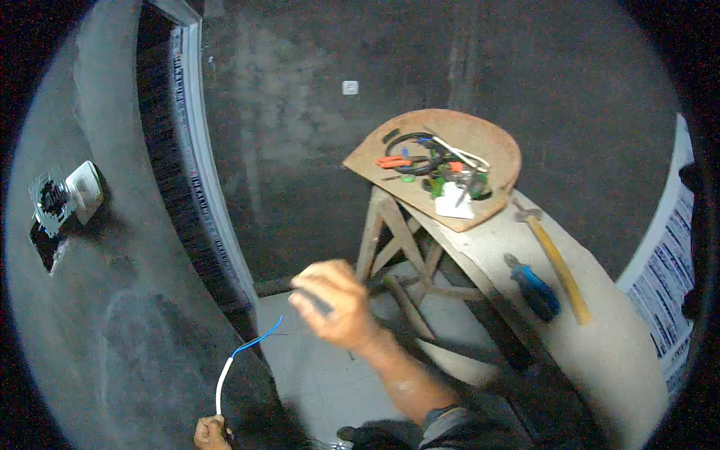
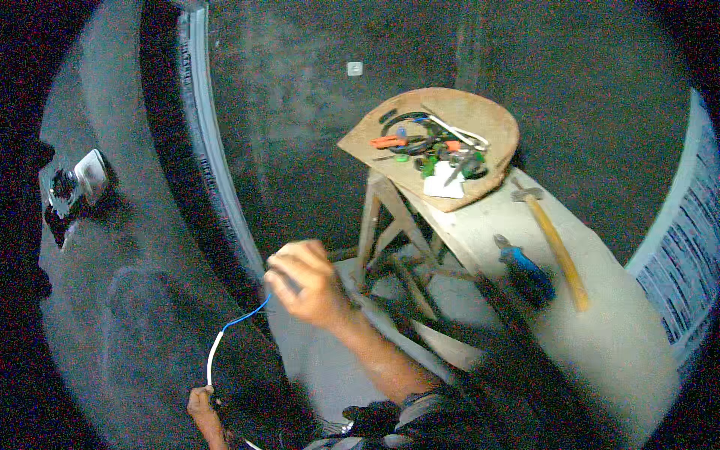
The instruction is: The person strips the outer sheath of a white electrical cable and feeds it through a wall hole into a switch box. They use a metal rod to pull the cable through, then strip the inner blue conductor and insert it into the switch terminal.
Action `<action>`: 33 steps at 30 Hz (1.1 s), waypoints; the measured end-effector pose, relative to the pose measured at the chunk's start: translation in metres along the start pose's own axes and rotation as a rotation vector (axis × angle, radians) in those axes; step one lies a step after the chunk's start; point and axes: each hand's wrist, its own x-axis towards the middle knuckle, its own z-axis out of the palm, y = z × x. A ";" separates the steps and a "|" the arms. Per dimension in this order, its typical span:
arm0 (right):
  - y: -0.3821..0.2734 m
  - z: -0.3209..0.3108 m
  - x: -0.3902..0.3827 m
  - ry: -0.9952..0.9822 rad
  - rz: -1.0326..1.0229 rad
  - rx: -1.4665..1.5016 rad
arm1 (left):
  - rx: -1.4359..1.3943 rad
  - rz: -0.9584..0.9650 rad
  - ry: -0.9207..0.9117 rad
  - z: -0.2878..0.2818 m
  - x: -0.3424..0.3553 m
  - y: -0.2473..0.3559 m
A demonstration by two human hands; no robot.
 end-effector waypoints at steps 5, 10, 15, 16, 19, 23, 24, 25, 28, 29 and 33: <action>-0.011 -0.121 0.020 0.076 0.178 -0.532 | -0.062 -0.083 -0.136 0.014 -0.025 0.007; -0.032 -0.237 0.000 -0.045 0.664 -1.182 | -0.371 -0.342 -0.122 0.028 -0.039 0.041; -0.032 -0.303 -0.050 -0.103 0.839 -1.390 | -0.582 -0.241 -0.279 0.026 -0.038 0.064; -0.028 -0.312 -0.056 -0.062 0.866 -1.440 | -0.535 -0.245 -0.292 0.027 -0.036 0.067; -0.029 -0.312 -0.057 -0.102 0.796 -1.377 | -0.566 -0.224 -0.327 0.025 -0.035 0.080; -0.054 -0.263 -0.043 0.370 0.549 -0.680 | -0.613 -0.221 -0.326 0.025 -0.035 0.096; -0.074 -0.238 -0.046 0.523 0.748 -0.289 | -0.610 -0.232 -0.311 0.022 -0.034 0.102; -0.080 -0.204 -0.056 0.415 0.602 0.160 | -0.622 -0.214 -0.330 0.023 -0.036 0.107; -0.105 -0.115 -0.074 -0.055 0.955 0.531 | -0.606 -0.203 -0.349 0.019 -0.041 0.121; -0.113 -0.090 -0.080 -0.321 0.901 0.384 | -0.653 -0.233 -0.326 0.017 -0.044 0.125; -0.137 -0.030 -0.088 -0.894 0.815 0.371 | -0.643 -0.204 -0.307 0.011 -0.051 0.135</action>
